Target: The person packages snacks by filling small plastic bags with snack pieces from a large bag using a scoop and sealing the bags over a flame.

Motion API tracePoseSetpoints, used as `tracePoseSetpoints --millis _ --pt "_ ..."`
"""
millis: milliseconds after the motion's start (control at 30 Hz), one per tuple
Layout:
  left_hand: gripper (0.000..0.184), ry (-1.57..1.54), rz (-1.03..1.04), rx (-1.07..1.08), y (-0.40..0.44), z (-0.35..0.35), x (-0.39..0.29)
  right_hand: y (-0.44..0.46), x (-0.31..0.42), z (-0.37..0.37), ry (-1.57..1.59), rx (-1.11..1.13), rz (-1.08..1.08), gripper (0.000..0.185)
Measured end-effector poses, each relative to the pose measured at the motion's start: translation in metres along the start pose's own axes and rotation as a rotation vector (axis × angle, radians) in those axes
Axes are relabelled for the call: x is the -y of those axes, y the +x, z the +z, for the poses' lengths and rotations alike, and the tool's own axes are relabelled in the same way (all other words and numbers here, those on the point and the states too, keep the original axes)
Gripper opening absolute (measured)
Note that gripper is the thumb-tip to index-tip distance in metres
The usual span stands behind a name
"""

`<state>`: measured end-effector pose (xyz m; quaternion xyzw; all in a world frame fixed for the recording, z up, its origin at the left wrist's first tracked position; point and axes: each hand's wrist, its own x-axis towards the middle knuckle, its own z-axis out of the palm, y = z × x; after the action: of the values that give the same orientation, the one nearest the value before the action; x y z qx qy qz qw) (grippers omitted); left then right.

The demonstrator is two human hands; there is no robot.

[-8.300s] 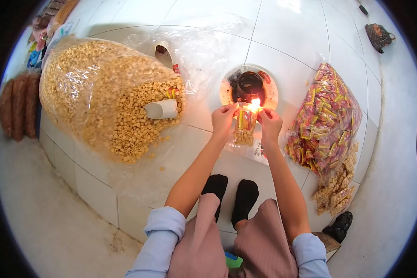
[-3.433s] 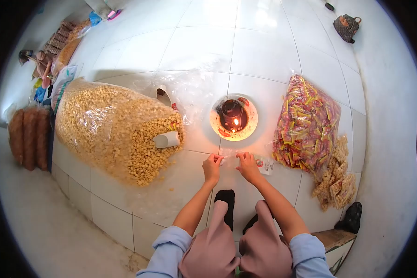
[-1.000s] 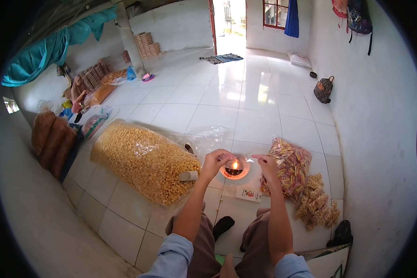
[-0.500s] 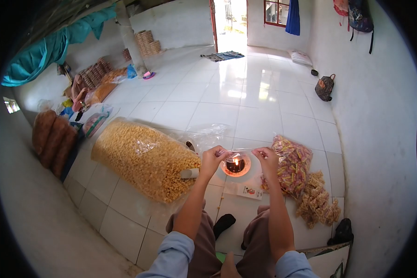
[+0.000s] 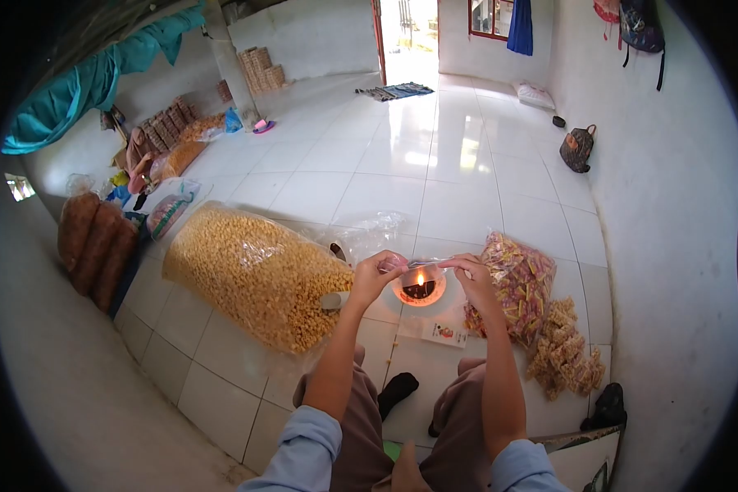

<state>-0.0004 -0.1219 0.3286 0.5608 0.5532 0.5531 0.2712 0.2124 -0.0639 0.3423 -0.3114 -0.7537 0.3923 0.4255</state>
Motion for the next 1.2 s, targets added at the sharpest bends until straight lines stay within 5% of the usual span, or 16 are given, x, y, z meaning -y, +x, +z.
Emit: tracePoseSetpoints --millis 133,400,700,1200 --pt "0.018 -0.054 -0.051 0.081 0.0 0.0 0.001 -0.001 -0.005 0.004 -0.31 -0.119 -0.128 0.023" --pt "0.016 -0.09 -0.028 0.105 0.0 0.0 0.001 0.003 -0.017 0.001 0.314 0.111 0.133 0.024" --pt "0.011 -0.182 -0.081 0.034 0.003 -0.013 0.012 0.001 -0.014 -0.007 0.567 0.167 0.238 0.027" --pt "0.014 -0.152 -0.047 -0.159 -0.014 -0.034 0.004 -0.001 0.001 0.005 0.563 0.205 0.272 0.035"
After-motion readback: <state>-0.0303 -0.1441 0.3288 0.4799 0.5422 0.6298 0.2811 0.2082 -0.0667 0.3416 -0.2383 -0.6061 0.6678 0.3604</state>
